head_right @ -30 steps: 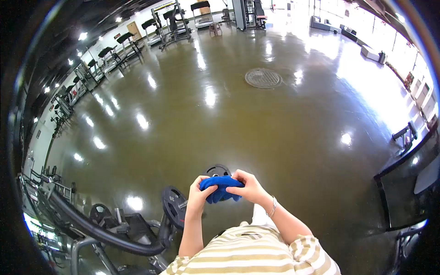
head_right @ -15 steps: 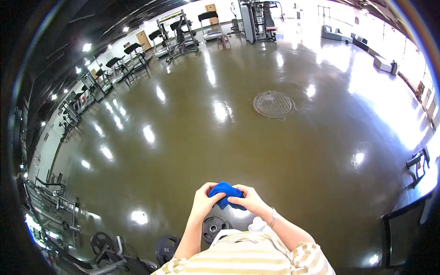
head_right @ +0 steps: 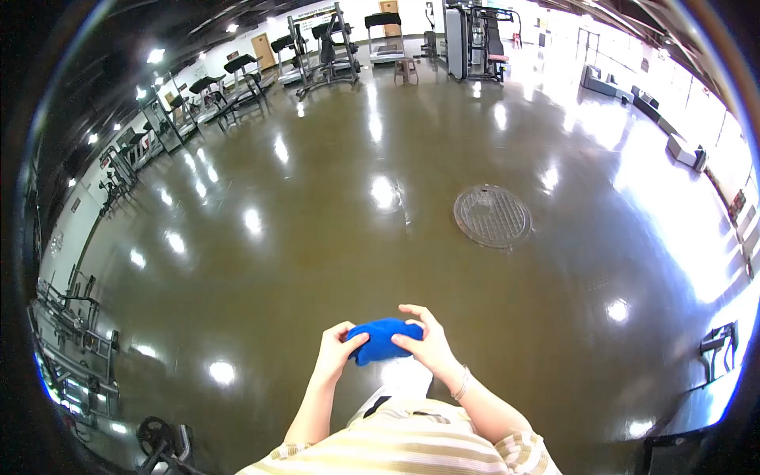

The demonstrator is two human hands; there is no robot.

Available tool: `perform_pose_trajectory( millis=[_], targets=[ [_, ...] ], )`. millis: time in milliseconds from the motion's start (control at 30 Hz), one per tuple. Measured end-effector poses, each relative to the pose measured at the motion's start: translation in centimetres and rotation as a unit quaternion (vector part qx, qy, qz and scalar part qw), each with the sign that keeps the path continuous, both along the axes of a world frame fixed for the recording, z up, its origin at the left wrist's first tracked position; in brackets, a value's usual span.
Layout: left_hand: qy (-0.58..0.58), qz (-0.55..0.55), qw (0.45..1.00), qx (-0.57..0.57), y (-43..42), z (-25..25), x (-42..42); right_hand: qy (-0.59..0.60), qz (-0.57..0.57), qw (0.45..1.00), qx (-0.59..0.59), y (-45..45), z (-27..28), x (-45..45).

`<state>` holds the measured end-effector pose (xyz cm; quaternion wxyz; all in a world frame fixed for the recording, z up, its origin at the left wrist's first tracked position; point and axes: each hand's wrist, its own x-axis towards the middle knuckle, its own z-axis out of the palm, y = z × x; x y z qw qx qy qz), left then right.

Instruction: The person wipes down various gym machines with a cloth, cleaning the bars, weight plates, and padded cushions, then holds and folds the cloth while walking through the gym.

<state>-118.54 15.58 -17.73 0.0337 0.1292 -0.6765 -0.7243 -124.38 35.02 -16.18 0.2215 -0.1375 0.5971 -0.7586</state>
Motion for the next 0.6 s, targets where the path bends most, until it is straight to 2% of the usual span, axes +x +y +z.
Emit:
perform_pose_trajectory(
  millis=[133,200,300,367,433,567,600],
  targets=[
    [0.033,-0.005,0.999,-0.028,-4.5,1.0,-10.4,0.04,-0.04,0.998,-0.002,-4.8,1.0,-10.7],
    [0.052,-0.003,0.998,-0.019,-6.5,2.1,-14.3,0.103,-0.021,0.989,0.102,-7.1,1.3,-15.4],
    [0.04,-0.004,0.999,-0.003,-9.3,1.7,-18.4,0.101,0.02,0.986,0.134,-9.4,0.8,-21.7],
    [0.018,0.01,0.999,0.037,-11.0,0.5,-21.3,0.137,0.019,0.983,0.118,-10.5,0.5,-24.9],
    [-0.038,0.007,0.999,0.034,-12.2,-1.5,-24.3,0.034,0.026,0.999,0.019,-11.6,-0.4,-28.4],
    [-0.014,0.043,0.995,0.088,-15.2,-3.1,-31.4,0.02,0.068,0.997,0.017,-14.9,-1.1,-36.7],
    [0.004,0.052,0.988,0.143,-16.6,-3.7,-33.7,0.023,0.082,0.996,0.018,-16.0,-1.1,-39.3]
  ],
)
